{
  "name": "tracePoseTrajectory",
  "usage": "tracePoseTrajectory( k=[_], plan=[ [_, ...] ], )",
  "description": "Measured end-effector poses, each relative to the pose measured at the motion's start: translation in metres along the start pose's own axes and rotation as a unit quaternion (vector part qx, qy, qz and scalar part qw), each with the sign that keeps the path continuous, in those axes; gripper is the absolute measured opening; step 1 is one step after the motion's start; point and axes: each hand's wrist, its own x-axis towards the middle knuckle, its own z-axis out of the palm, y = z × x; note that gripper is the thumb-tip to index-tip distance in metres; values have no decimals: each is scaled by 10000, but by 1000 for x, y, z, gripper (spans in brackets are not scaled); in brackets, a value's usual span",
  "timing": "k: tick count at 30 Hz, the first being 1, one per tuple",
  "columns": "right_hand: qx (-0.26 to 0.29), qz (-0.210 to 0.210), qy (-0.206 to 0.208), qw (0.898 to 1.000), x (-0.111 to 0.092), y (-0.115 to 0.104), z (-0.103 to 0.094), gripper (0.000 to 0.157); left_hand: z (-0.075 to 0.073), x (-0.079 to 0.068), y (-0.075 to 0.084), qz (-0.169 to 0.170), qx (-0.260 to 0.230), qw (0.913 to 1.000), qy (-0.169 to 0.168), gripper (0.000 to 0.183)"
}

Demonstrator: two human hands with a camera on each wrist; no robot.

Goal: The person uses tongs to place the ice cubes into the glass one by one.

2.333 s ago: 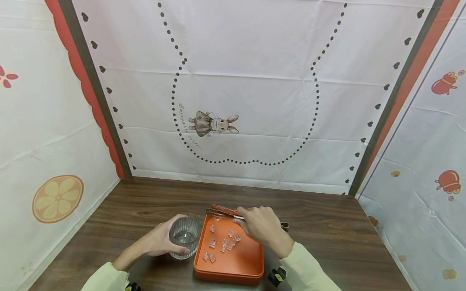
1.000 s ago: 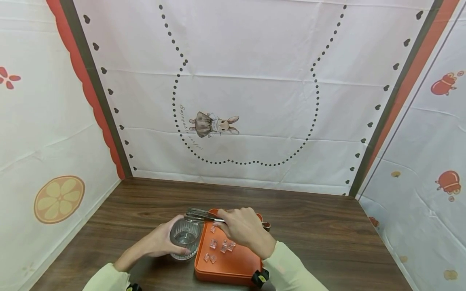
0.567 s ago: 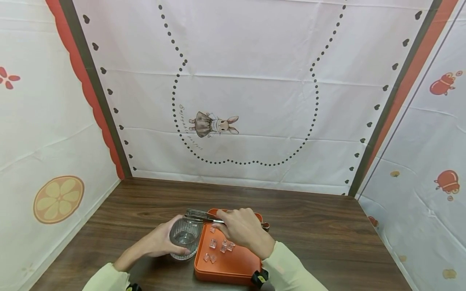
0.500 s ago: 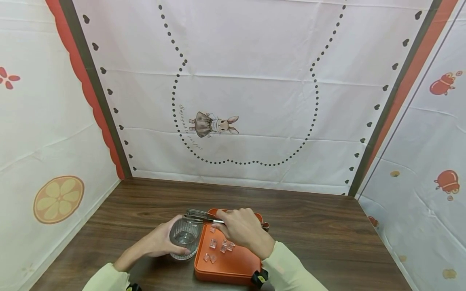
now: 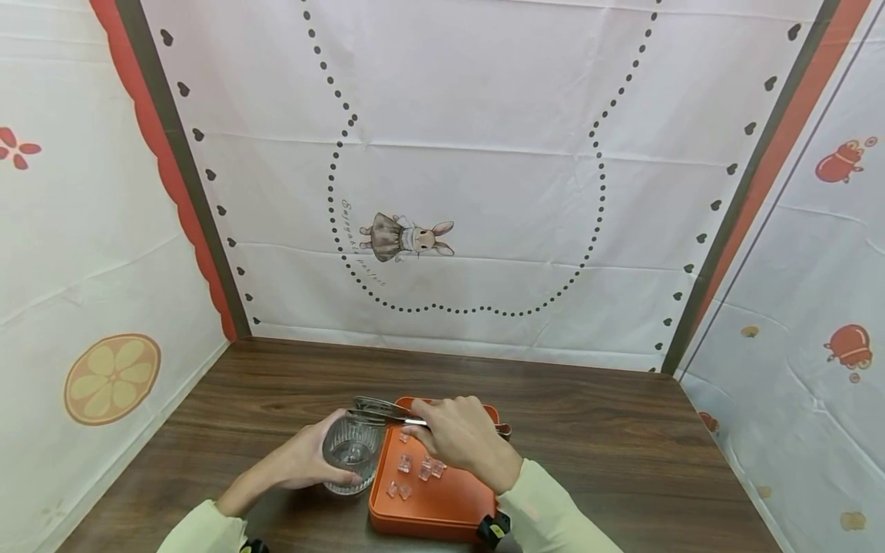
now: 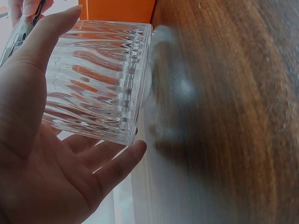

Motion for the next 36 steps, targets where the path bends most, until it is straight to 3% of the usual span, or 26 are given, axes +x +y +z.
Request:
tracePoseTrajectory(
  k=[12, 36],
  plan=[
    [-60, 218, -106, 9997, -8, 7, -2, 28, 2, -2, 0, 384, 123, 9990, 193, 92],
    [113, 721, -764, 9944, -25, 22, 6, 39, 1, -1, 1, 303, -111, 9995, 31, 91]
  ],
)
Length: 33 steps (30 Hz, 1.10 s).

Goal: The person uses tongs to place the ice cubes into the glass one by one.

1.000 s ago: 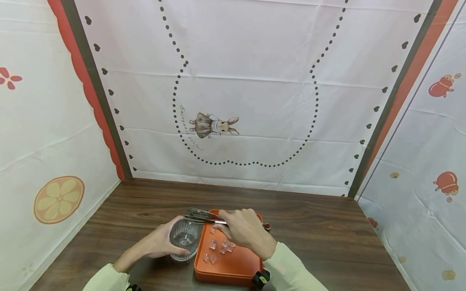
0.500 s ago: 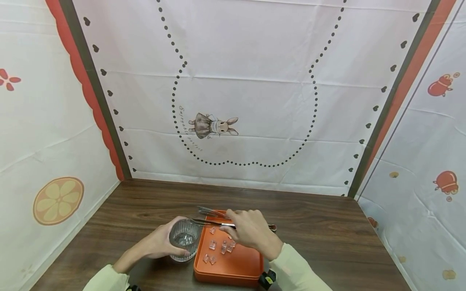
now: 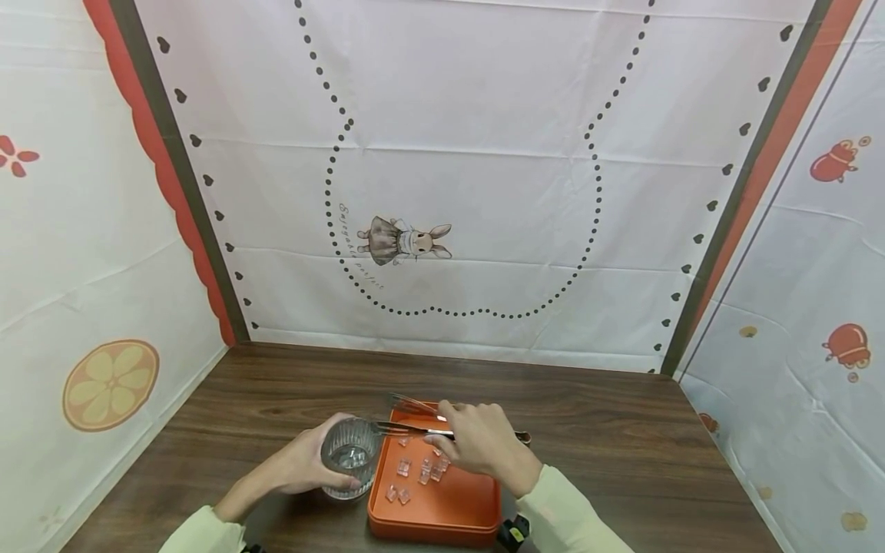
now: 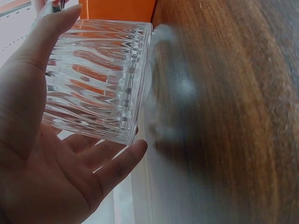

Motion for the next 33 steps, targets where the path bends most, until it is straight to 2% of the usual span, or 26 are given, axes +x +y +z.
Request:
tracePoseTrajectory(
  k=[12, 23, 33],
  plan=[
    [-81, 176, -42, 9998, -5, 11, 9, 36, 0, 0, -1, -32, 86, 9999, 54, 97],
    [-130, 220, -622, 9977, -4, 12, 17, 37, 1, -1, 0, -6, 108, 9999, 57, 93],
    [-525, 97, -692, 9962, 0, 11, 27, 37, 1, 0, 0, 30, 157, 9998, 116, 93]
  ],
)
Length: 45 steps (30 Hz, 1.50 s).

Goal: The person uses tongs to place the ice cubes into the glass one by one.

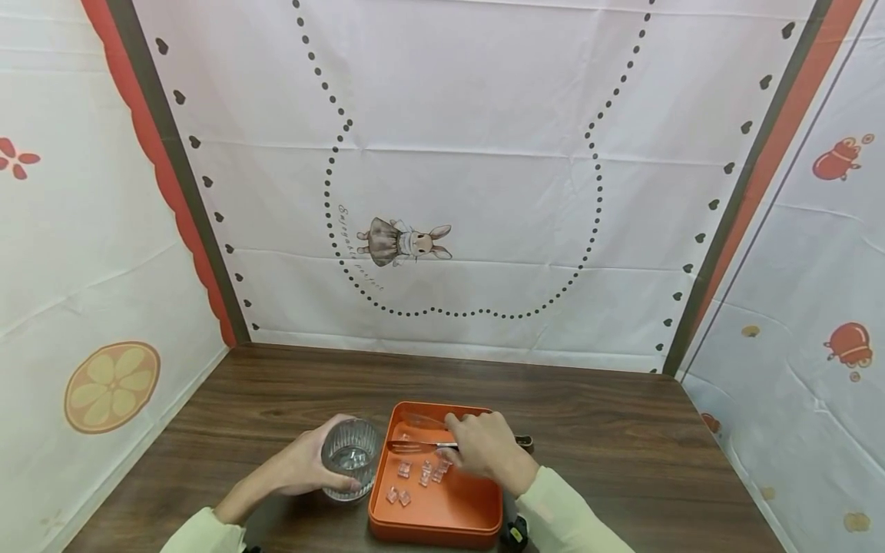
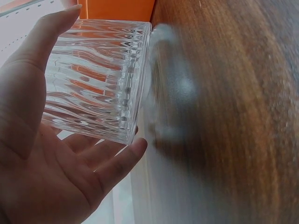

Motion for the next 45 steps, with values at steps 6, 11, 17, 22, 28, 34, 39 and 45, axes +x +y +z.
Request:
tracePoseTrajectory(
  k=[6, 11, 17, 22, 28, 34, 39, 45],
  plan=[
    [-20, -31, 7, 10000, 1, 0, 3, 36, 0, 1, -1, -29, -29, 10000, -55, 92],
    [4, -88, 45, 10000, 2, 0, 5, 34, 0, 0, 0, -56, -46, 10000, -50, 93],
    [-8, -140, 27, 9999, 5, 0, 8, 33, 0, 0, 0, -75, -40, 10000, -43, 94],
    [37, -220, -41, 9997, 5, 0, 8, 34, 0, 0, -1, -57, -80, 9999, -43, 93],
    [170, -304, -187, 9992, 6, 0, 10, 32, 1, -1, -1, -79, -113, 9999, -35, 94],
    [145, -447, -100, 9988, 5, 0, 11, 28, 1, -1, -1, -65, -118, 9999, -37, 92],
    [231, -501, -38, 9985, 4, 0, 11, 26, 2, -1, -1, -40, -97, 9999, -38, 93],
    [248, -468, 29, 9986, 4, -2, 12, 23, 2, 0, 0, 30, -63, 10000, 23, 92]
  ],
)
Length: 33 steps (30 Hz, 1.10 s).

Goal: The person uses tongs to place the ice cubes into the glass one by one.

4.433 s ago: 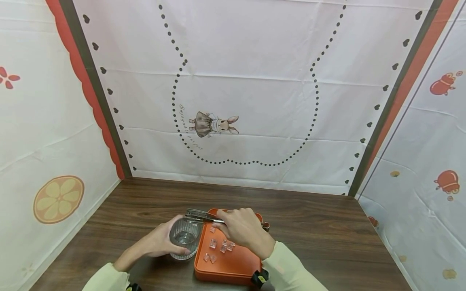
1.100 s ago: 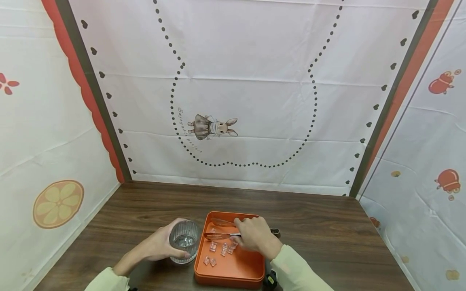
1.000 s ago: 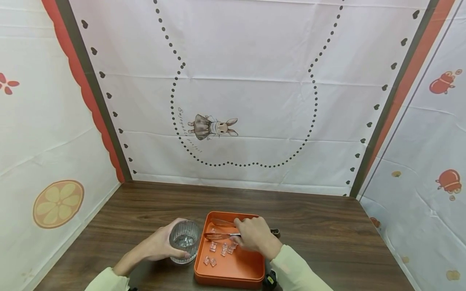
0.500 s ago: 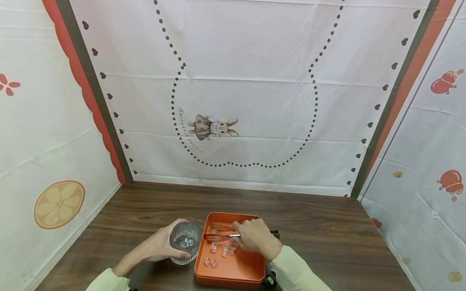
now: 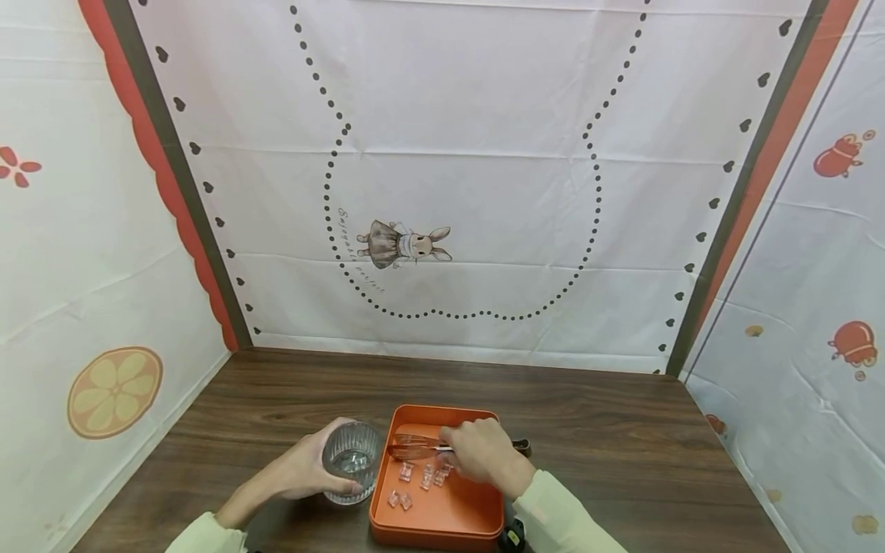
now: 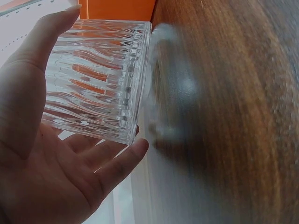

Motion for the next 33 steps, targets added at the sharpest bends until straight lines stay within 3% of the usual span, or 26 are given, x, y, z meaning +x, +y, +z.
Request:
tracePoseTrajectory(
  k=[33],
  plan=[
    [37, -61, 407, 9991, -6, 4, -5, 24, -1, 0, 1, -65, -18, 10000, -25, 89]
  ],
)
